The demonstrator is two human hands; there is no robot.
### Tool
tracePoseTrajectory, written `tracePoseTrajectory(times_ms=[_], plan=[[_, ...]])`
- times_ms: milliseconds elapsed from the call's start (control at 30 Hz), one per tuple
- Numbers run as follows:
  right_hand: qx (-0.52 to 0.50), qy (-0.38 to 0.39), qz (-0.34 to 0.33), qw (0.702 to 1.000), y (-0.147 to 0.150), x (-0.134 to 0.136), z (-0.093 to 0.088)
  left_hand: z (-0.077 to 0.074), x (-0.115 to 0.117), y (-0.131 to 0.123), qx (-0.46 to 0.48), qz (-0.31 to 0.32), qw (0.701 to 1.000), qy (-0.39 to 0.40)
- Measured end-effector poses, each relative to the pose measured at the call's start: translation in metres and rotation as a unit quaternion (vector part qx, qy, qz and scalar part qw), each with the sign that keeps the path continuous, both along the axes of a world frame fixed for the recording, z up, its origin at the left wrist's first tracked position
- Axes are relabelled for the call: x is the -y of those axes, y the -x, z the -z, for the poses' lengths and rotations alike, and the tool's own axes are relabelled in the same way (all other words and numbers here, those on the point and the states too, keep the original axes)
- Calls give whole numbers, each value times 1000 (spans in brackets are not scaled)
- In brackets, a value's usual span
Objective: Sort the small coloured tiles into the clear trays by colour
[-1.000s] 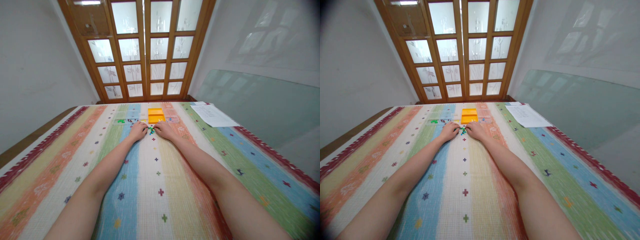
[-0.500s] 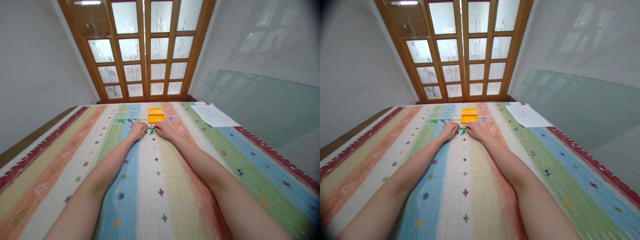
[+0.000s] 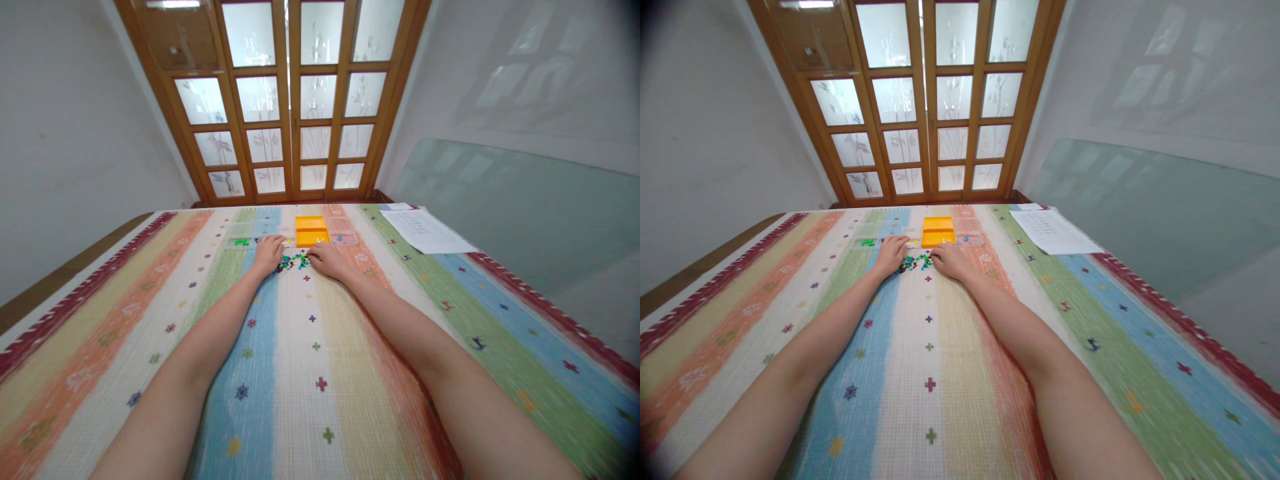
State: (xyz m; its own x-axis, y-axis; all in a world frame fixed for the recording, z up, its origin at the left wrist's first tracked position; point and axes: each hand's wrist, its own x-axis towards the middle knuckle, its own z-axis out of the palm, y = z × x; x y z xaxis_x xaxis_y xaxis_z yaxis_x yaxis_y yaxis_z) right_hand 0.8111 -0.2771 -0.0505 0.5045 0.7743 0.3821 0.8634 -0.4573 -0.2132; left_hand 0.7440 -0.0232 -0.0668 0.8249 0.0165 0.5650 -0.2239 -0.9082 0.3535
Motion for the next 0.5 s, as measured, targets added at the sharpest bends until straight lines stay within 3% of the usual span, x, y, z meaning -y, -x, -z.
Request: tracePoseTrajectory(times_ms=[267, 500], plan=[[-6, -6, 0, 1000, -1, 0, 1, -2, -2, 4, -4, -4, 1000, -5], [-15, 1, 2, 1000, 2, 0, -3, -12, 9, 15, -44, 54, 997, -30]])
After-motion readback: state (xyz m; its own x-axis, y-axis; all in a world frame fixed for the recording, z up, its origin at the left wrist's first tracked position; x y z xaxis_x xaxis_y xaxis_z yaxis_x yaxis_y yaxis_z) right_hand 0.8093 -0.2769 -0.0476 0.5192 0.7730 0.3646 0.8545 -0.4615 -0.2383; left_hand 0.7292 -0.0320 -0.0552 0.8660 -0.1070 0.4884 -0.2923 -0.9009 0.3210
